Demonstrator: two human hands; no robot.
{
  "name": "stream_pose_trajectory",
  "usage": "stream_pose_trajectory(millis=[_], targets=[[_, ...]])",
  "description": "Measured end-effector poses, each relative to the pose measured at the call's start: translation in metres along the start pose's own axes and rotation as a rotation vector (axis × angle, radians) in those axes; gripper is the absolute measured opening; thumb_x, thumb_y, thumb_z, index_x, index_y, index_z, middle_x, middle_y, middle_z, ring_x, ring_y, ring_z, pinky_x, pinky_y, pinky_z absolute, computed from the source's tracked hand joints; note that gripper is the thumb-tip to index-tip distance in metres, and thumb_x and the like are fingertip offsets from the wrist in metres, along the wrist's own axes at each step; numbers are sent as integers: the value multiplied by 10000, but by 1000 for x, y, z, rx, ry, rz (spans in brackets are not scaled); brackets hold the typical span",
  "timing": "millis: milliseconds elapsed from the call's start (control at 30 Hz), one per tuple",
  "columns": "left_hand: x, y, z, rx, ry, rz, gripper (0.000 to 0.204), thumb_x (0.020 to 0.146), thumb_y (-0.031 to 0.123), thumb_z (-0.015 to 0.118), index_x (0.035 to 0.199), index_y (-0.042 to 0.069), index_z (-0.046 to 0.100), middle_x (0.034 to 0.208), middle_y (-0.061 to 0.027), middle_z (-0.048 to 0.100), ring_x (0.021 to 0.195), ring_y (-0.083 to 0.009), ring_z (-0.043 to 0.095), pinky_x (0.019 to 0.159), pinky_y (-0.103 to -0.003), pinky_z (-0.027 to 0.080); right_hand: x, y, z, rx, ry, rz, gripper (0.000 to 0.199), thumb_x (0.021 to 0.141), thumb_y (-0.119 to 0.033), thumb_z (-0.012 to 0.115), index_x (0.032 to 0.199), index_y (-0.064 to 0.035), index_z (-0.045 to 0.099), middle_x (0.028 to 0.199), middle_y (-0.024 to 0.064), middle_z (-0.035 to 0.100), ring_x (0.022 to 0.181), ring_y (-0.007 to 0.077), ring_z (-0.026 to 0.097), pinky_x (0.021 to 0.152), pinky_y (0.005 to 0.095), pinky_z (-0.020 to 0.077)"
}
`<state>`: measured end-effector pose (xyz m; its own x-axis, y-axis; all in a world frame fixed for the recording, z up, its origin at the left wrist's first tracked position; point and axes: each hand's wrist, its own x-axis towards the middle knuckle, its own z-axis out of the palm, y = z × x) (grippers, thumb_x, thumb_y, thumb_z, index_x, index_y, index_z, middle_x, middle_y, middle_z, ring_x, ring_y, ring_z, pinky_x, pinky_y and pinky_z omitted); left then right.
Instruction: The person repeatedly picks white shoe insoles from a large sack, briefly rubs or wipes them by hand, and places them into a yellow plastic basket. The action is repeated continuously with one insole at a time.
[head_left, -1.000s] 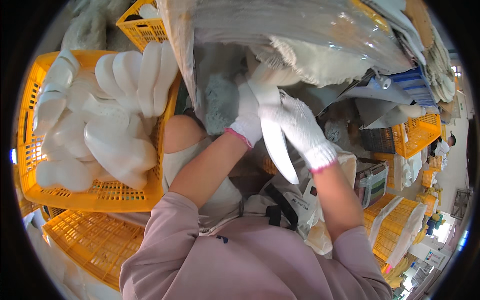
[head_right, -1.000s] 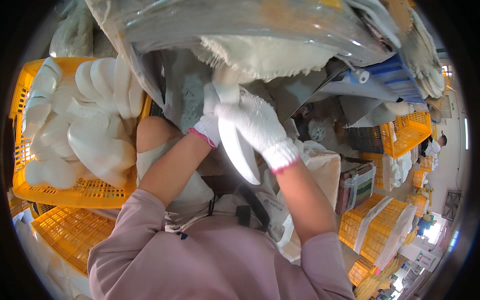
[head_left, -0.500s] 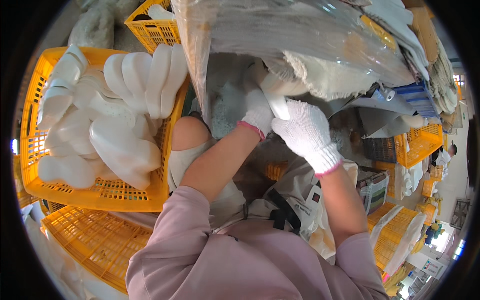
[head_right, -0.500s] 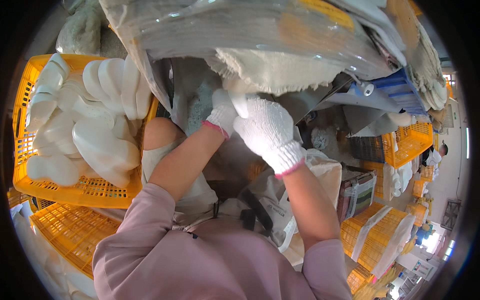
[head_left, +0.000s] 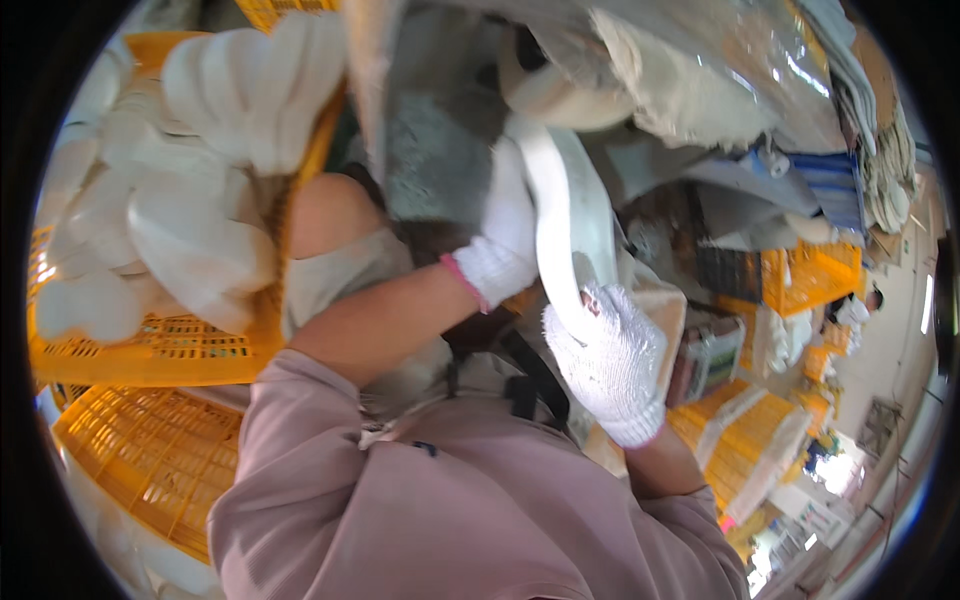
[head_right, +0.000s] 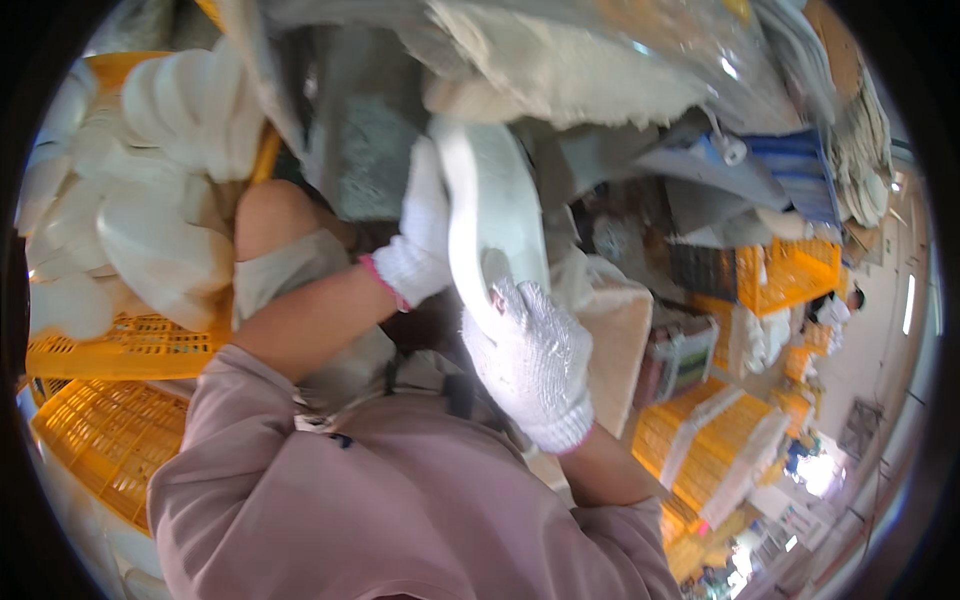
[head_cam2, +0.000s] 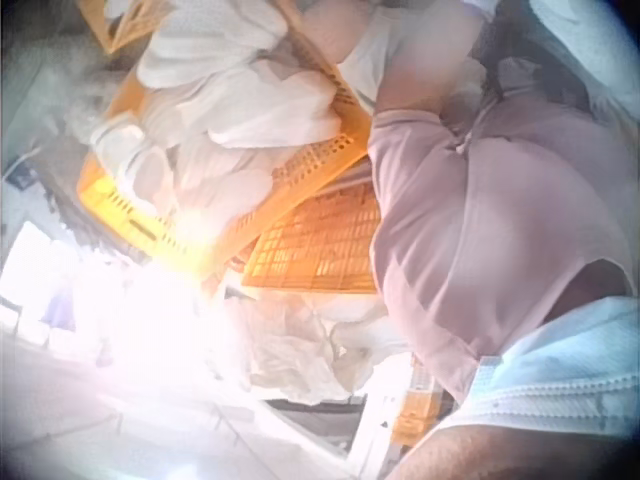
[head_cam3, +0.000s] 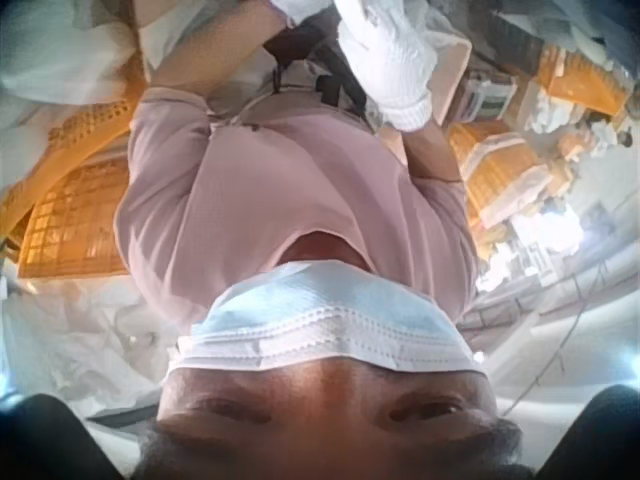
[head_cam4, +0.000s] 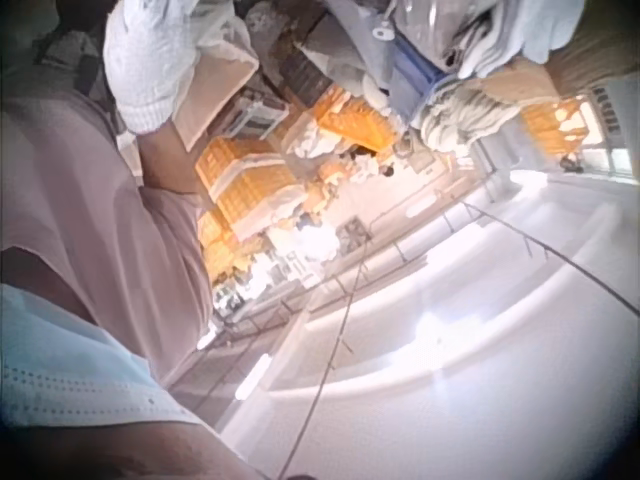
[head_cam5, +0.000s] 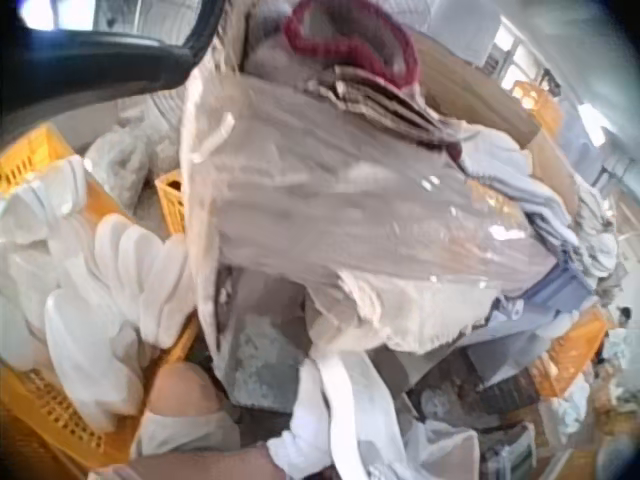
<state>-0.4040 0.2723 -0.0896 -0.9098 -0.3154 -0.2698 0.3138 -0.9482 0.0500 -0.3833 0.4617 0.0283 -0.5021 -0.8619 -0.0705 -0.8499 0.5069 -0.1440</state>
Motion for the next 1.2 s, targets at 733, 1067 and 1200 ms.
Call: stream_pose_trajectory(millis=[733, 1067, 1200], targets=[[18, 53, 3, 106, -141, 147, 396, 1098, 339, 500, 1262, 24, 676, 1177, -141, 740, 1072, -271, 705, 999, -388, 565, 74, -21, -9, 1405, 192, 624, 455, 864, -157, 804, 1245, 69, 699, 1055, 103, 760, 942, 183, 709, 859, 335, 569], [27, 52, -13, 18, -96, 99, 456, 1127, 388, 473, 1278, 4, 667, 1226, -147, 724, 1158, -249, 675, 1023, -379, 548, 55, -14, 9, 1440, 123, 541, 509, 864, -219, 846, 1253, 73, 699, 1077, 102, 770, 916, 163, 726, 798, 326, 603], [12, 45, -4, 509, 71, 337, 472, 1140, 395, 453, 1299, 5, 664, 1269, -151, 709, 1177, -255, 662, 1051, -378, 532, 34, -18, 4, 1369, -14, 513, 487, 881, -234, 822, 1265, 44, 709, 1082, 80, 776, 937, 180, 733, 840, 328, 599]])
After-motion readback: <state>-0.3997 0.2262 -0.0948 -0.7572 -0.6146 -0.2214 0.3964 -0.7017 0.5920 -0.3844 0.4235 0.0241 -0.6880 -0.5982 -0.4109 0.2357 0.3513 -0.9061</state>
